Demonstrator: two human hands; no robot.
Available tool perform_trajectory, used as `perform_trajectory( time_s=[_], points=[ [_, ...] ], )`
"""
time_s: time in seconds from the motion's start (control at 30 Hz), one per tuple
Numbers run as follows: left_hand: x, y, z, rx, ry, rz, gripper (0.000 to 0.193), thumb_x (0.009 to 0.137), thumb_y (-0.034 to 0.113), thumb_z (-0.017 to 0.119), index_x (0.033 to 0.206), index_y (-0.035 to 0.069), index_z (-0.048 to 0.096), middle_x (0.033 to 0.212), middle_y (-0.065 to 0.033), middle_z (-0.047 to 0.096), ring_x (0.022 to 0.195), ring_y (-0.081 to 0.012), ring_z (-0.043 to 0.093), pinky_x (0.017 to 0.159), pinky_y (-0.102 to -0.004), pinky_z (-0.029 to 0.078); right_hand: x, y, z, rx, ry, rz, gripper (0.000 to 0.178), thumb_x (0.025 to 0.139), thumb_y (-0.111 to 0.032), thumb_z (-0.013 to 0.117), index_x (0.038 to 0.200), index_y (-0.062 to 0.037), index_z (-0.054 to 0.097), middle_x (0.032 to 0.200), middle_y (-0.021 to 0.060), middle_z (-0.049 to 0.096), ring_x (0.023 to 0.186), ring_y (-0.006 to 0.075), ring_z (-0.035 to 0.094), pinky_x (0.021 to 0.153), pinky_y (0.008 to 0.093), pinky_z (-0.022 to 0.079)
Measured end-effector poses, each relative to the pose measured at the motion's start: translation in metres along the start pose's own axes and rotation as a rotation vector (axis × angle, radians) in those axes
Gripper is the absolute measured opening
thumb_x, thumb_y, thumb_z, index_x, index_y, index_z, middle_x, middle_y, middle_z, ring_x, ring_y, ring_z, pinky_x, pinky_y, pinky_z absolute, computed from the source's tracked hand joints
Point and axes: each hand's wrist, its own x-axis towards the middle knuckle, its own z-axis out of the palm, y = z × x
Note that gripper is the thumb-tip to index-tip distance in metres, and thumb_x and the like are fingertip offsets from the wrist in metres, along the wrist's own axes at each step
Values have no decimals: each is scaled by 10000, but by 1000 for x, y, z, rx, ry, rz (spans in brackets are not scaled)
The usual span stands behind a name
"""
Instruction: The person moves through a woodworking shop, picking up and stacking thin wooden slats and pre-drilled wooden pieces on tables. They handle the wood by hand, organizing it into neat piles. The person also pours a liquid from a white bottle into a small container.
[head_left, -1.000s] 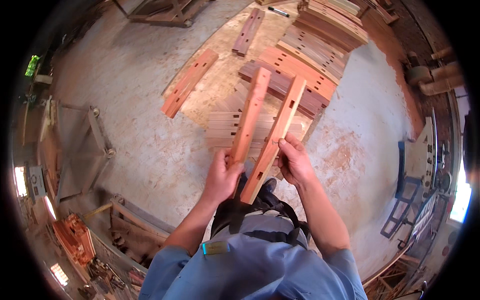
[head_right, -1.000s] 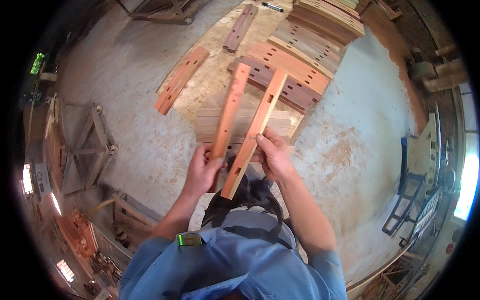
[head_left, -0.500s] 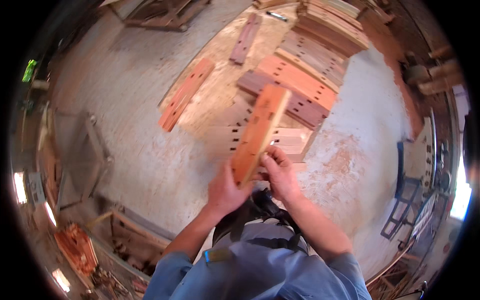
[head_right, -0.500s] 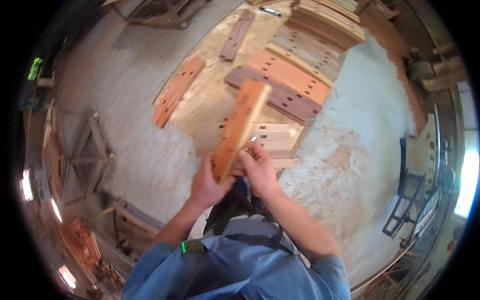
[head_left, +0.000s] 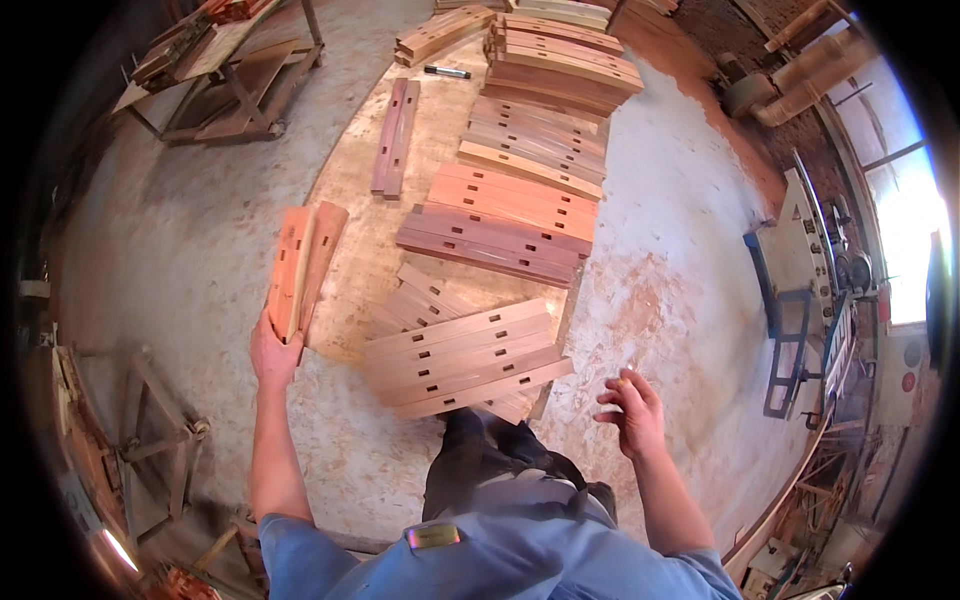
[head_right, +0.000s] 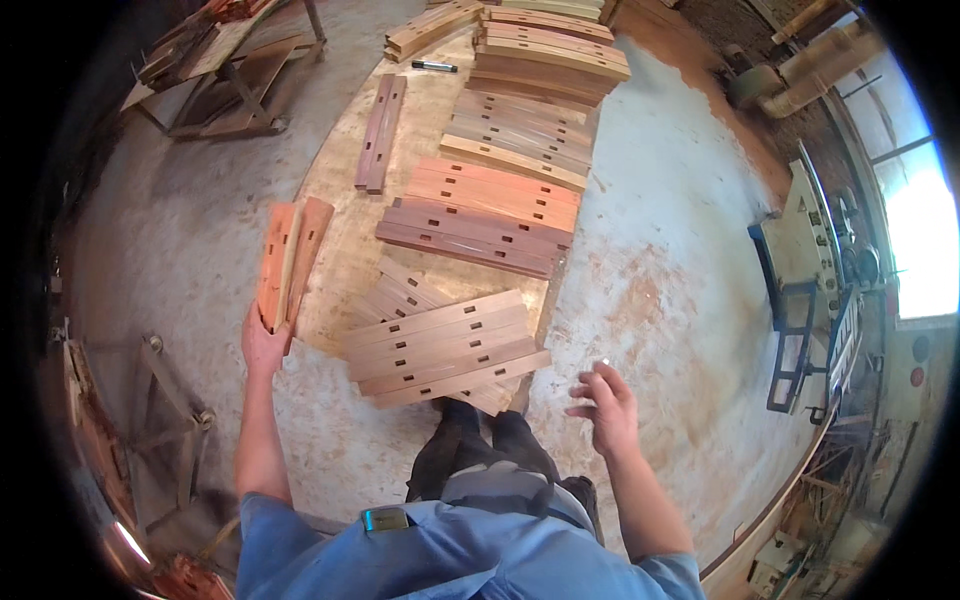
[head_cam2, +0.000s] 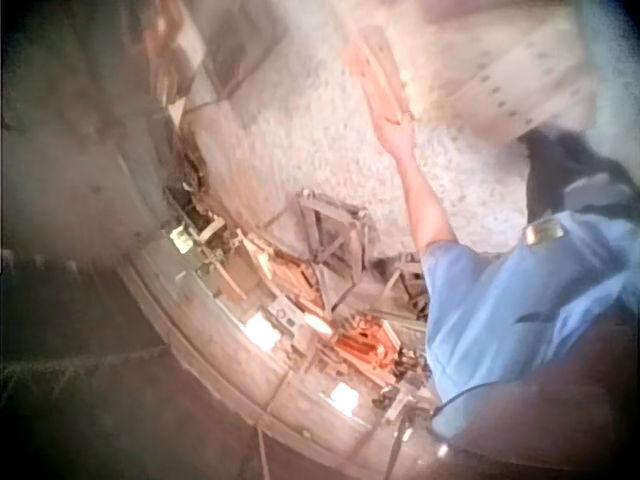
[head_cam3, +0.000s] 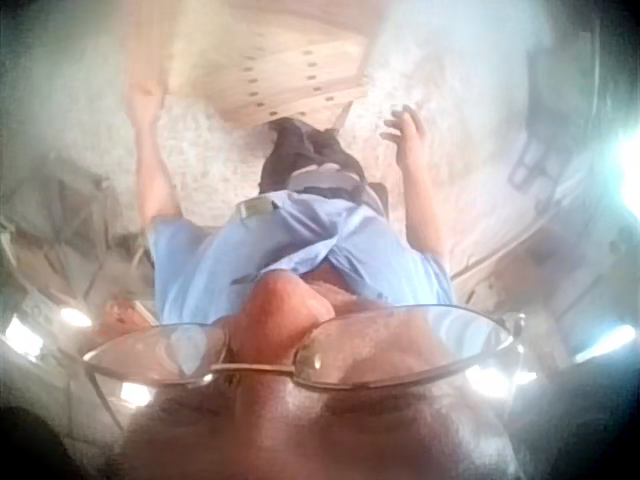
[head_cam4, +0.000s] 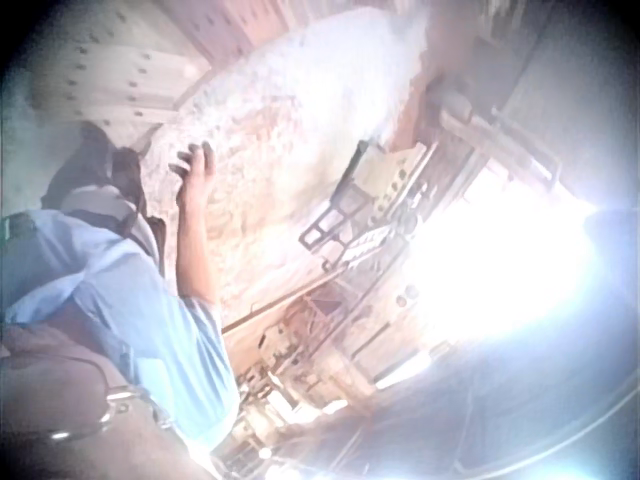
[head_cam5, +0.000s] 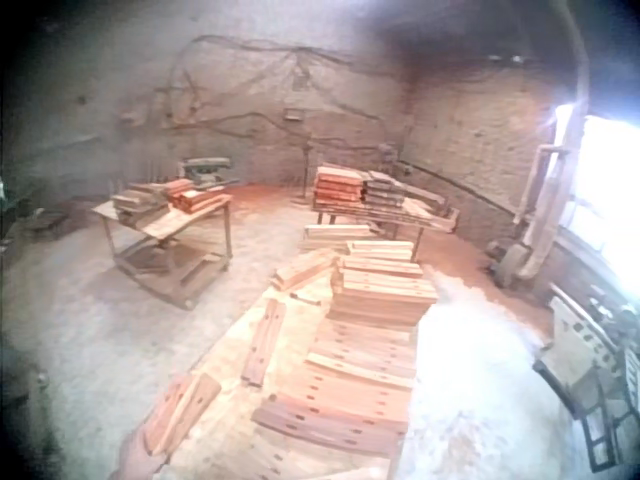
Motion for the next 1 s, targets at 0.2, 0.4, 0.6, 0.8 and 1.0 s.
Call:
perform_trajectory(
  time_s=[0.2, 0.4, 0.6, 0.8, 1.0],
  points=[
    [2, 2, -2, -36, -95, -32, 782, 736, 232, 717, 1393, 11, 354, 1307, -206, 518, 1186, -349, 524, 984, -418, 439, -7, 27, -27, 19, 101, 70, 263, 946, -198, 559, 1147, -33, 518, 973, 82, 596, 793, 181, 627, 565, 319, 573],
    [-1, 5, 0, 19, -70, 43, 758, 735, 213, 716, 1375, 14, 361, 1285, -211, 519, 1197, -358, 502, 986, -428, 433, -2, 40, -28, -5, 100, 131, 280, 955, -225, 554, 1152, -30, 515, 959, 81, 593, 785, 178, 627, 562, 313, 571],
    [25, 64, -10, -20, 54, 213, 661, 773, 198, 672, 1341, -8, 406, 1290, -211, 518, 1215, -360, 487, 1002, -425, 410, -2, 52, -41, -37, 161, 177, 349, 964, -269, 554, 1206, -22, 505, 943, 76, 582, 751, 182, 623, 555, 319, 562],
    [115, 162, 41, -252, -92, 282, 624, 807, 255, 643, 1330, -20, 441, 1301, -250, 516, 1214, -384, 488, 1018, -443, 396, -24, 70, -67, -1, 238, 169, 329, 962, -257, 540, 1187, -20, 507, 979, 102, 581, 793, 190, 620, 574, 323, 571],
    [187, 238, 94, -129, -121, 178, 741, 778, 336, 693, 1334, -63, 409, 1263, -266, 536, 1195, -391, 504, 1018, -439, 412, -71, 99, -104, 12, 463, 216, 338, 964, -254, 522, 1197, -10, 493, 956, 103, 579, 750, 192, 623, 543, 331, 568]
  ],
)
